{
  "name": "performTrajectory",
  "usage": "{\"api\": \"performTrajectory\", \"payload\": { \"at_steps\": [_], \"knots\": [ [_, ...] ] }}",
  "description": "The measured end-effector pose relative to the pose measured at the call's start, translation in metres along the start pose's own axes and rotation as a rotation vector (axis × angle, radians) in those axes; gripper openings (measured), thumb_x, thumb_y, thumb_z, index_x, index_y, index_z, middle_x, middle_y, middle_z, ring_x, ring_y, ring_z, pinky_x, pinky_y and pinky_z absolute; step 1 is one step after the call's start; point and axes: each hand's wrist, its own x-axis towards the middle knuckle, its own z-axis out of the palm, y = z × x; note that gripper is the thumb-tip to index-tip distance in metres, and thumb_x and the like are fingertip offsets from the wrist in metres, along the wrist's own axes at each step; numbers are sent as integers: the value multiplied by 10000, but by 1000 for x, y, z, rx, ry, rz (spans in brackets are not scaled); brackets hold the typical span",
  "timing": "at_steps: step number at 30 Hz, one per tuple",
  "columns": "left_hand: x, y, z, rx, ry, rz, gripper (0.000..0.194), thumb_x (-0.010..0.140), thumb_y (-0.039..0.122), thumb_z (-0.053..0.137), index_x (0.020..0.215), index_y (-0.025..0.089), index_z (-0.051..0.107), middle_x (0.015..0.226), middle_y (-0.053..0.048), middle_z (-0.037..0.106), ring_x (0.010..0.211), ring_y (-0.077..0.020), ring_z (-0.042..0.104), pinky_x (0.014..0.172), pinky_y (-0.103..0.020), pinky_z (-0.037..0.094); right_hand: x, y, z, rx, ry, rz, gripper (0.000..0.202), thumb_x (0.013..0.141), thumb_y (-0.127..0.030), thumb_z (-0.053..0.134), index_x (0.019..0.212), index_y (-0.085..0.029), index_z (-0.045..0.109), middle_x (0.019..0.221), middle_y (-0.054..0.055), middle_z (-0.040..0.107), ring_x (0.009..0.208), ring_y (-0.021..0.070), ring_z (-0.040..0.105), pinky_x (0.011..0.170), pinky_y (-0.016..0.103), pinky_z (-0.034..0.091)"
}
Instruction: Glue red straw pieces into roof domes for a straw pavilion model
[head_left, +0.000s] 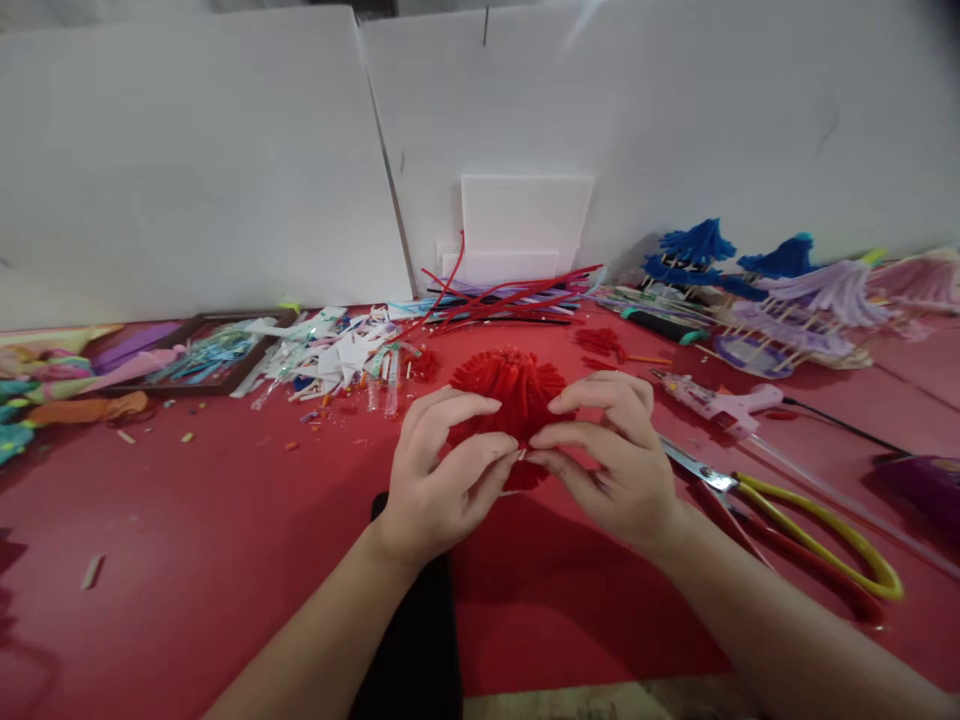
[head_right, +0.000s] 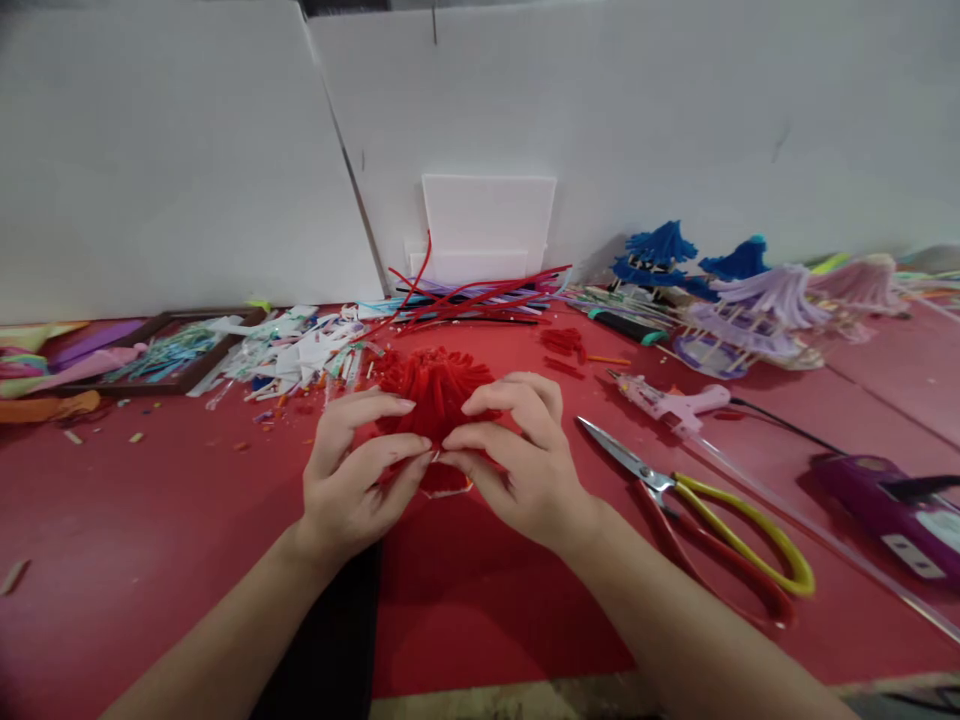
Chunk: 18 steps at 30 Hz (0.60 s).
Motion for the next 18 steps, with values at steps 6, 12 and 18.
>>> {"api": "performTrajectory", "payload": {
  "at_steps": [6, 12, 18],
  "knots": [
    [2, 2, 1, 11, 6, 11, 165, 795, 113, 694, 922, 195, 629, 1081, -83, 612, 1004, -220, 575, 927, -444, 510, 2, -8, 1, -68, -36, 0, 64, 886, -166, 578, 870, -216, 614, 920, 50, 558, 929, 210, 516, 886, 416, 406],
    [2, 1, 1, 32, 7, 0, 178, 815, 128, 679, 961, 214, 626, 1066, -68, 629, 1001, -209, 586, 941, -441, 505, 3, -5, -1, -31, -60, 0, 23, 893, -210, 600, 912, -216, 610, 935, 50, 589, 940, 208, 527, 900, 410, 406],
    [2, 1, 0, 22, -6, -35, 160, 817, 92, 624, 938, 194, 603, 1056, -80, 632, 1034, -219, 580, 956, -440, 485, 3, 9, -8, -6, -36, -39, 121, 829, -216, 702, 926, -229, 630, 951, 45, 646, 911, 202, 577, 890, 412, 434]
  ]
}}
